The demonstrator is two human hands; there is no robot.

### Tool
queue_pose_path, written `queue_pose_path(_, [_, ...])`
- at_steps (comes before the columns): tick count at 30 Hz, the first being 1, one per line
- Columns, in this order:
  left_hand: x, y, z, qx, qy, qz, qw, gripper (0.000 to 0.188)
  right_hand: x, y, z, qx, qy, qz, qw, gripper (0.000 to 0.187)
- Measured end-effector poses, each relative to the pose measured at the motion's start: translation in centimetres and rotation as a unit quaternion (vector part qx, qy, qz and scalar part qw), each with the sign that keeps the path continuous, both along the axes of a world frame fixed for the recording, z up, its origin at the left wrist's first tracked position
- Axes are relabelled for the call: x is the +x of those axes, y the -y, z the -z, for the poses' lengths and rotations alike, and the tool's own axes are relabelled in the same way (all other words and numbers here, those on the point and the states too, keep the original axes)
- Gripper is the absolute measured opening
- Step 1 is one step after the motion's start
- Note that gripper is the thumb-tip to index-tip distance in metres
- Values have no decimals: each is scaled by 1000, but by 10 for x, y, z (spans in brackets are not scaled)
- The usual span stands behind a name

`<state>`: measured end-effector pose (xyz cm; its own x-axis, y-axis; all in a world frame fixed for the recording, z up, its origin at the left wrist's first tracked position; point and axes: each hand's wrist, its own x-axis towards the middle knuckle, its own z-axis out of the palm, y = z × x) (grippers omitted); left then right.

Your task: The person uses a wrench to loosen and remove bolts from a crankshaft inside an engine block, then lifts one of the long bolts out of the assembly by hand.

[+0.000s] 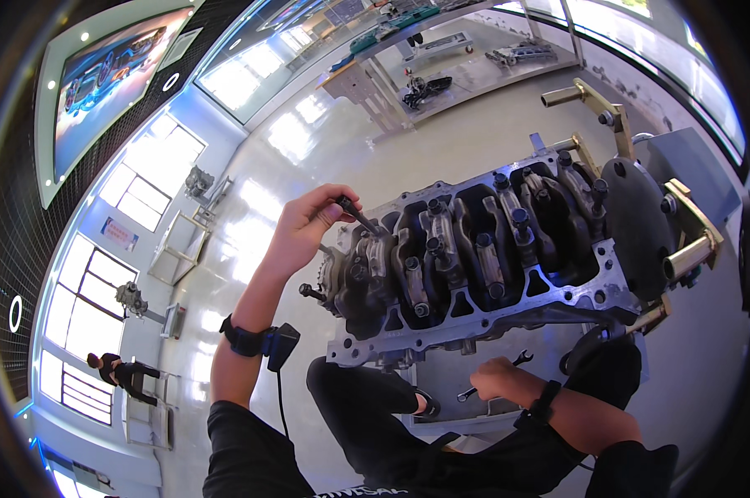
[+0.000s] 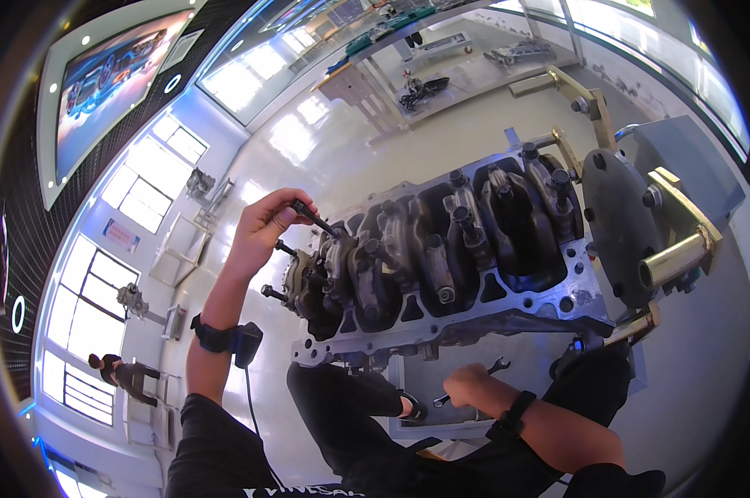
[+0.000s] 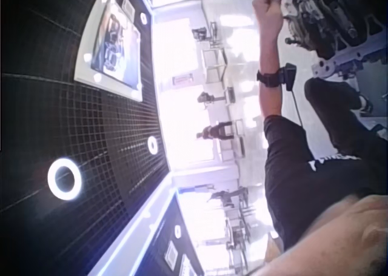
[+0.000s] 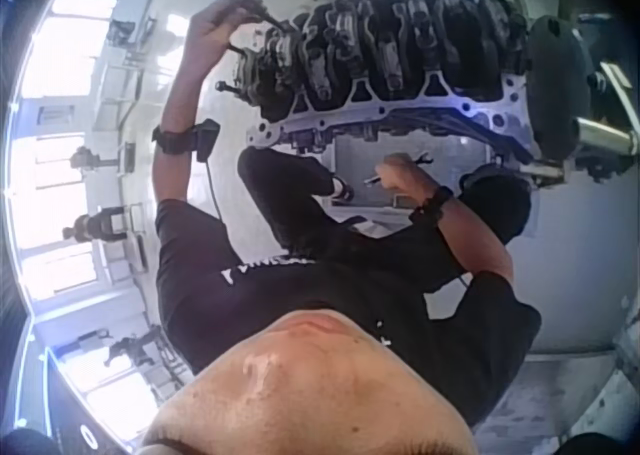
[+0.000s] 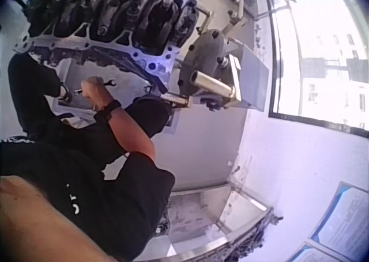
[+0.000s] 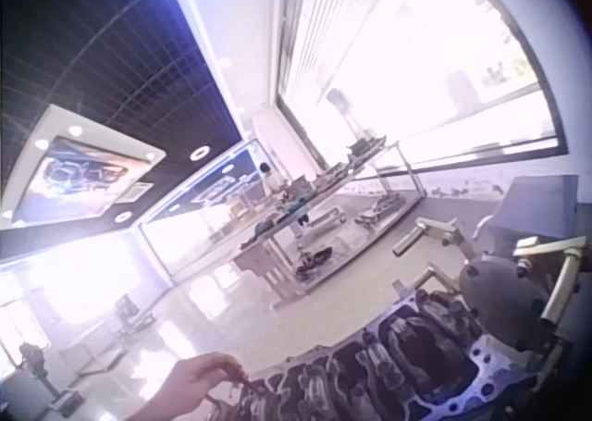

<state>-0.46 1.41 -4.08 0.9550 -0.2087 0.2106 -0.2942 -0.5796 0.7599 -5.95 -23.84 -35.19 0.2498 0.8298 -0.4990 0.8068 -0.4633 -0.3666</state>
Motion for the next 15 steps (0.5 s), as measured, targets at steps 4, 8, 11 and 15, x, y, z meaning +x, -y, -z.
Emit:
queue_pose_path(4, [1,2,7,28,-15,-7,999,20,0,0,-2,-8,-5,2,1000,26])
queue_pose_path(8, [0,3,13,118,-22,5,993,20,0,-1,-8,-12,-7,3,1000,26])
queue_pose_path(11, [0,3,11,132,-24,16,991,21,0,-2,-9,-15,-6,-4,1000,25])
queue_pose_path(15, [-2,10,4,138,-34,12,990,22,1,-1,-8,-20,-5,-4,1000,26])
